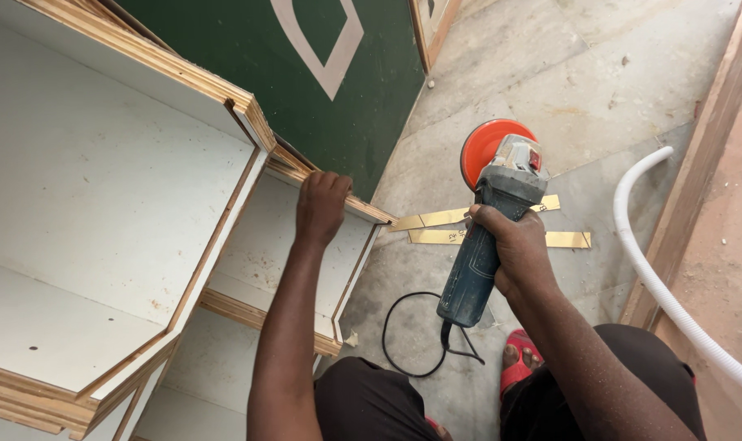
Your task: The person uses an electric sander to smooth the edges and surfaces of a wooden cabinet. They move the sander along the frame and shelves, then briefly touch the wood with their hand to check the surface.
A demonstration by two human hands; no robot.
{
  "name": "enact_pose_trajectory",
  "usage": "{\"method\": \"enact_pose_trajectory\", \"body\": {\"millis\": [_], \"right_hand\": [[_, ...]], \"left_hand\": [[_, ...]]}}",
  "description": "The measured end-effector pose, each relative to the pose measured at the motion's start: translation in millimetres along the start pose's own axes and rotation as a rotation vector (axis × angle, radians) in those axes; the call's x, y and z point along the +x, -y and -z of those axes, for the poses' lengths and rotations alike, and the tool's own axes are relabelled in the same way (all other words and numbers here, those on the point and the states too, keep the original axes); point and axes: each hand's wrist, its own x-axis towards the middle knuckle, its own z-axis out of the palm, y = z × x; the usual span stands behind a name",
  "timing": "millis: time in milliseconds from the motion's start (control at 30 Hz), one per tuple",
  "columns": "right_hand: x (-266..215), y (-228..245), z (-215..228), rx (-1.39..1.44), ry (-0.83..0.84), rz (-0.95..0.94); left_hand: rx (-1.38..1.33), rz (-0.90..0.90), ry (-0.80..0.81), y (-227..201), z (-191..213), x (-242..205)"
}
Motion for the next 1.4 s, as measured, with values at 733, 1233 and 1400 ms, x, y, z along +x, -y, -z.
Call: {"method": "enact_pose_trajectory", "body": {"millis": [733,1233,1400], "right_hand": [[-7,-1,-4,-0.008,0.022,-0.028],[-6,-2,-8,-0.04,0.031,-0.016],[-4,-3,-6,-0.034,0.018,-0.025]], "left_hand": [[0.582,-0.07,0.216,51,30,4],[0.411,0.085,0.246,69,23,29],[0.427,0.067,0.152,68,19,26]]}}
